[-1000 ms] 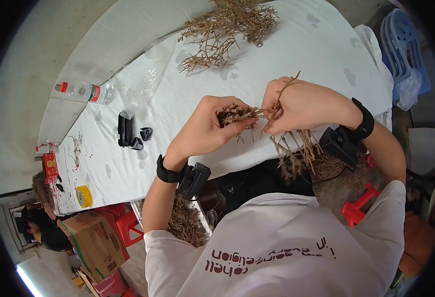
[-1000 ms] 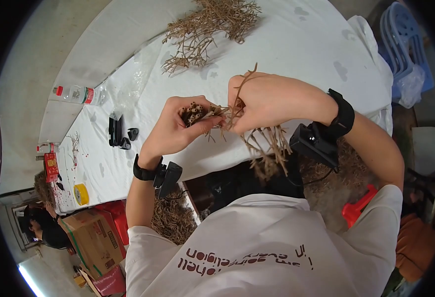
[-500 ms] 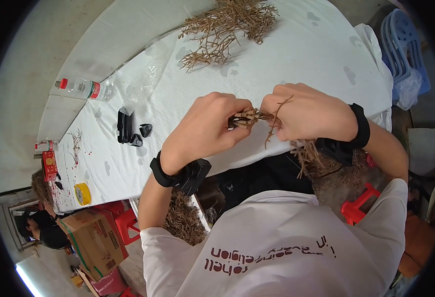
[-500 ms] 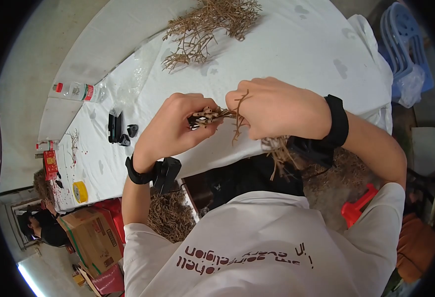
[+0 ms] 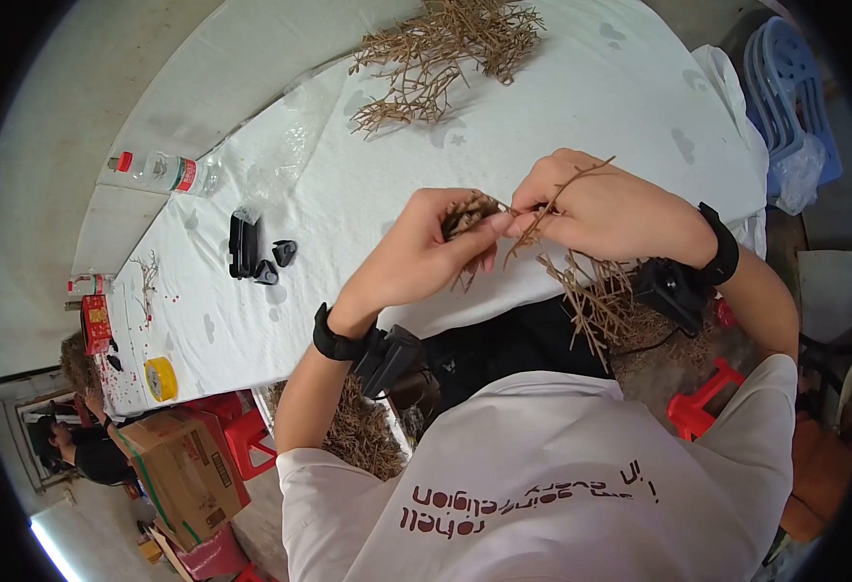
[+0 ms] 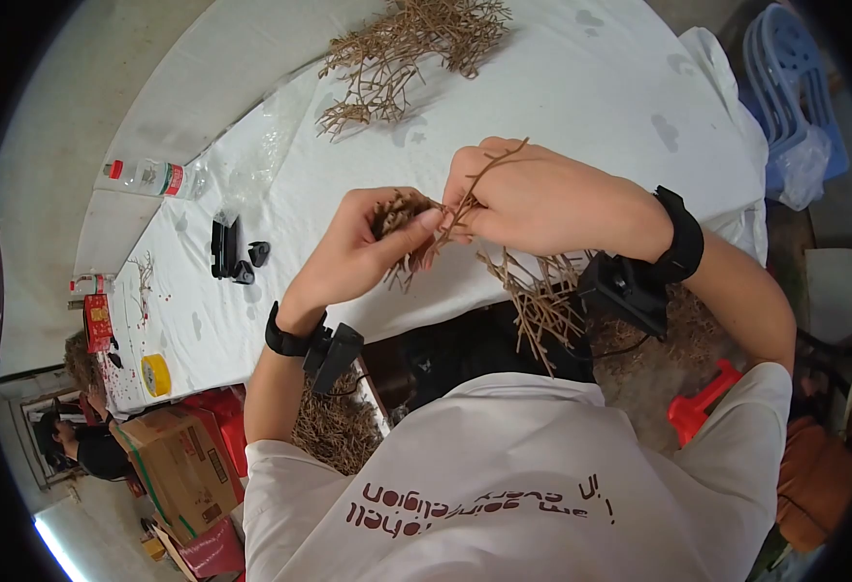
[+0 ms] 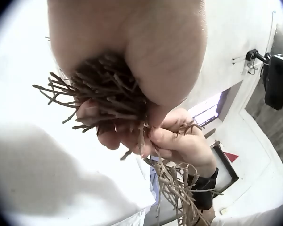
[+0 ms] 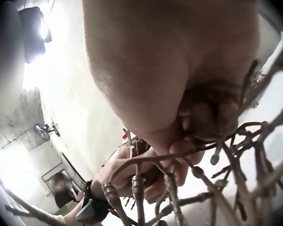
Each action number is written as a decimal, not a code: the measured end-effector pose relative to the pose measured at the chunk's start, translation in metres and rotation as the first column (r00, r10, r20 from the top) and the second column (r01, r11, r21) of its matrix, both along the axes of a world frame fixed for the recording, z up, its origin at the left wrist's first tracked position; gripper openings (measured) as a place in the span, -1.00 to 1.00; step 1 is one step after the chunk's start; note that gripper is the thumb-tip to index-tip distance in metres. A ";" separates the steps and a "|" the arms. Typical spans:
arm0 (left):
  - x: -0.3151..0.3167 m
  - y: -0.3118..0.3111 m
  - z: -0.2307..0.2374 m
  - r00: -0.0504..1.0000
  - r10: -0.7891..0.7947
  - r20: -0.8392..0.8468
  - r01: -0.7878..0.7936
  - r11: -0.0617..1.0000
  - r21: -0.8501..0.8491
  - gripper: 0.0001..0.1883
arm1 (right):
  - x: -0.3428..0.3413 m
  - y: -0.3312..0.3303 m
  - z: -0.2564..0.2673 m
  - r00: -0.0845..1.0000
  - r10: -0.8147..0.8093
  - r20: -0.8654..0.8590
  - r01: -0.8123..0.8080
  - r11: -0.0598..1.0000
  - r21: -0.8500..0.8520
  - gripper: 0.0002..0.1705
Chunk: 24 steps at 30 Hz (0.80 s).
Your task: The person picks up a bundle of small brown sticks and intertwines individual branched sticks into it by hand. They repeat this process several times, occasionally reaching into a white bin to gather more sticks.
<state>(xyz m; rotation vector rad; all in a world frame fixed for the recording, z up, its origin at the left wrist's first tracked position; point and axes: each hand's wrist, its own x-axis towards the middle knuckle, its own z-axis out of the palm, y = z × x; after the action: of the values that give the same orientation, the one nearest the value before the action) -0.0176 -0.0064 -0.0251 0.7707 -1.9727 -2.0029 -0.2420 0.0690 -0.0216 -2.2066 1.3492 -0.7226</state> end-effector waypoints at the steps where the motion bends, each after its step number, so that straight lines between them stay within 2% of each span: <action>1: 0.000 0.001 0.003 0.998 -0.023 0.064 0.024 1.000 -0.011 -0.77 | -0.001 0.000 -0.001 1.000 0.027 -0.012 -0.028 0.998 -0.048 -0.78; 3: 0.001 0.001 0.003 0.991 -0.047 0.129 0.050 0.999 -0.017 -0.77 | -0.001 -0.001 0.003 0.998 0.053 -0.025 -0.055 0.994 -0.094 -0.79; 4: 0.003 -0.001 0.001 0.987 -0.071 0.142 0.087 0.990 -0.111 -0.81 | -0.002 -0.003 0.013 0.997 0.033 0.070 -0.042 0.989 0.143 -0.80; 5: 0.005 -0.003 -0.001 0.983 -0.093 0.156 0.124 0.971 -0.203 -0.84 | -0.003 -0.005 0.023 0.988 -0.010 0.157 -0.050 0.927 0.372 -0.81; 6: 0.007 -0.005 -0.004 0.979 -0.112 0.170 0.159 0.943 -0.293 -0.87 | -0.004 -0.006 0.028 0.971 -0.070 0.229 -0.078 0.812 0.579 -0.82; 7: 0.009 -0.005 -0.007 0.979 -0.111 0.168 0.157 0.943 -0.292 -0.87 | -0.004 -0.006 0.028 0.971 -0.070 0.227 -0.077 0.811 0.580 -0.82; 10: 0.013 -0.009 -0.015 0.957 -0.274 0.094 0.269 0.720 -0.640 -0.91 | -0.004 -0.006 0.025 0.971 0.041 0.237 -0.186 0.756 0.628 -0.83; 11: 0.014 -0.010 -0.012 0.956 -0.277 0.093 0.270 0.719 -0.640 -0.91 | -0.005 -0.006 0.025 0.971 0.039 0.237 -0.184 0.756 0.628 -0.83; 14: 0.023 -0.009 0.003 0.898 -0.374 0.232 0.434 0.660 -0.614 -0.77 | -0.011 -0.007 0.024 0.978 0.147 0.151 -0.209 0.770 0.603 -0.82; 15: 0.037 -0.013 -0.002 0.897 -0.377 0.229 0.434 0.662 -0.611 -0.77 | -0.022 -0.008 0.025 0.978 0.145 0.150 -0.207 0.767 0.607 -0.82; 17: 0.069 -0.024 -0.017 0.937 -0.272 0.217 0.348 0.731 -0.587 -0.91 | -0.053 -0.010 0.028 1.000 0.007 0.000 -0.005 0.784 0.621 -0.82; 18: 0.073 -0.022 -0.014 0.936 -0.278 0.214 0.351 0.729 -0.587 -0.91 | -0.057 -0.009 0.025 1.000 0.000 -0.003 0.002 0.783 0.622 -0.82; 19: 0.077 -0.018 -0.009 0.961 -0.169 0.219 0.258 0.830 -0.494 -0.95 | -0.060 -0.009 0.020 0.992 -0.060 0.115 -0.016 0.827 0.563 -0.83; 21: 0.082 -0.014 0.002 0.963 0.057 0.265 0.026 0.954 -0.300 -0.85 | -0.061 -0.012 0.010 0.924 -0.138 0.356 -0.028 0.906 0.423 -0.82; 24: 0.067 -0.007 0.012 0.970 0.096 0.221 -0.034 0.962 -0.269 -0.74 | -0.040 -0.015 0.005 0.883 -0.188 0.430 0.001 0.917 0.399 -0.85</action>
<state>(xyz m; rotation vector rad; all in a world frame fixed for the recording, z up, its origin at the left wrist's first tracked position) 0.0498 -0.0138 -0.0135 1.0270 -2.2497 -1.6281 -0.2822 0.0543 -0.0169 -1.5381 1.2302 -0.8625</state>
